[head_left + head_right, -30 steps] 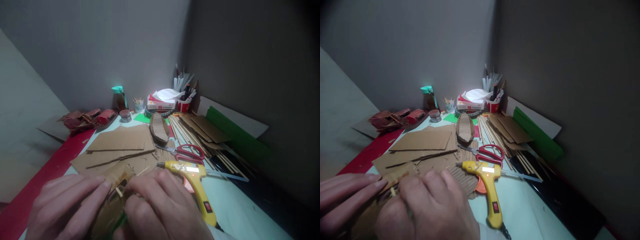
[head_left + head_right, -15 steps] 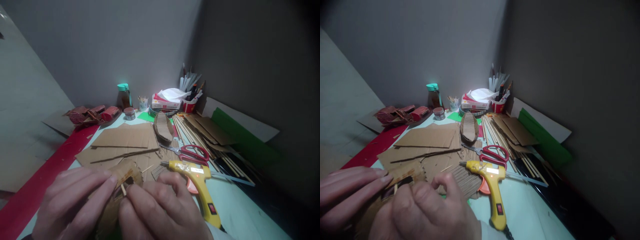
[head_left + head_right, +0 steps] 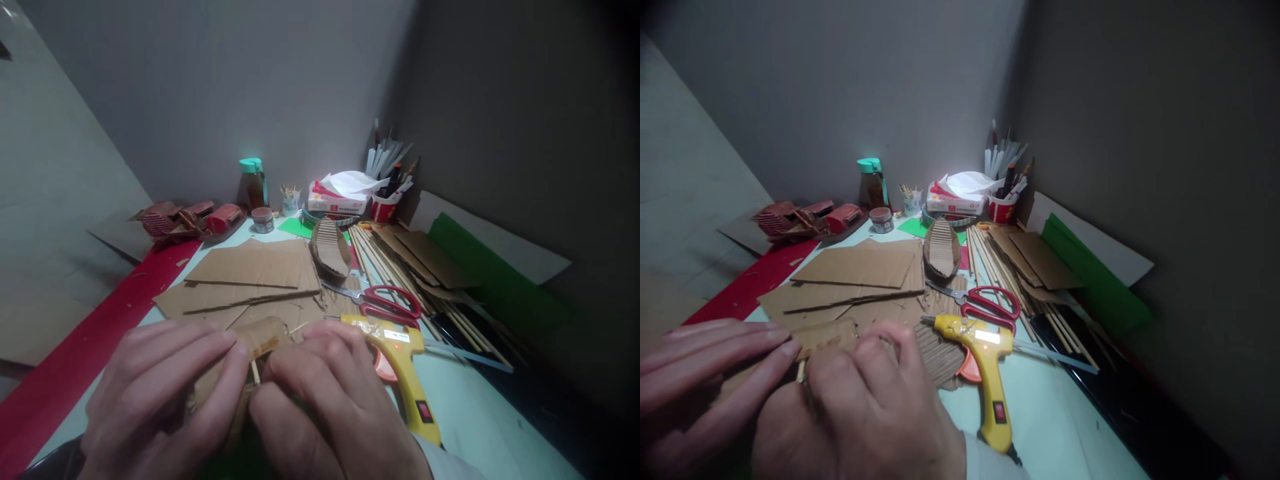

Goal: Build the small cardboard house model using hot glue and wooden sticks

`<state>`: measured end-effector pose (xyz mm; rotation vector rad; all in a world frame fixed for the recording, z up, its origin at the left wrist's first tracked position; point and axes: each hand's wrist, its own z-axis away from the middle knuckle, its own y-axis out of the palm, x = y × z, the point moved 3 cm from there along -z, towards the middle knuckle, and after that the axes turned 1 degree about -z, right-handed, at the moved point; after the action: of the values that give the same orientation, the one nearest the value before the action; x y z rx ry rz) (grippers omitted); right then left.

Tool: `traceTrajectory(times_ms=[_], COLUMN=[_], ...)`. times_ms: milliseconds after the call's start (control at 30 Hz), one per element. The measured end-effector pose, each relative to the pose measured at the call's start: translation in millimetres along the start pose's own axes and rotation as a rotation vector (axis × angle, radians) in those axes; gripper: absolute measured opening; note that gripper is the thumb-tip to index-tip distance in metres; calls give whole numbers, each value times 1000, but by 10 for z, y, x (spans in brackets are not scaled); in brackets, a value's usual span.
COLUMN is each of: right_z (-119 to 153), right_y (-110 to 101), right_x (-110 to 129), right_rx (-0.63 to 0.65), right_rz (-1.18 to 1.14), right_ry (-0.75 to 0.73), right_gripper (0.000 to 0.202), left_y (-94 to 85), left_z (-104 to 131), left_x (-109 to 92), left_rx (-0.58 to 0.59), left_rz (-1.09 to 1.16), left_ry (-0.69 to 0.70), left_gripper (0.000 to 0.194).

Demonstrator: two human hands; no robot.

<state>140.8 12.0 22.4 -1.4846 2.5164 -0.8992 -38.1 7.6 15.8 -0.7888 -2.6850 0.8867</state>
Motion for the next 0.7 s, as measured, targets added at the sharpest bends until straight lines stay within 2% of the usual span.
traceTrajectory(times_ms=[133,233,333,433,600,700], right_z=[-31,9,68,79,47,21], right_y=[22,44,70,112,74,-1], right_x=[-32,-24,1,14,10,17], right_rx=[6,-114,-248,-252,-285,-134], right_rz=[-27,-88,-148,-144,-104,-94], right_ry=[32,93,124,114,81,55], right_gripper=[12,17,20,19,24,21], left_y=[-77,-82,-62,-59,-43,-4], left_z=[36,9,-34,-20,66,70], left_x=[11,-23,-80,-103,-57,-59], left_rx=[-24,-48,-134,-193,-52,12], left_rz=[13,21,27,26,14,0], left_ry=[-40,-103,-157,-128,-72,-54], left_gripper=[24,21,26,29,28,36])
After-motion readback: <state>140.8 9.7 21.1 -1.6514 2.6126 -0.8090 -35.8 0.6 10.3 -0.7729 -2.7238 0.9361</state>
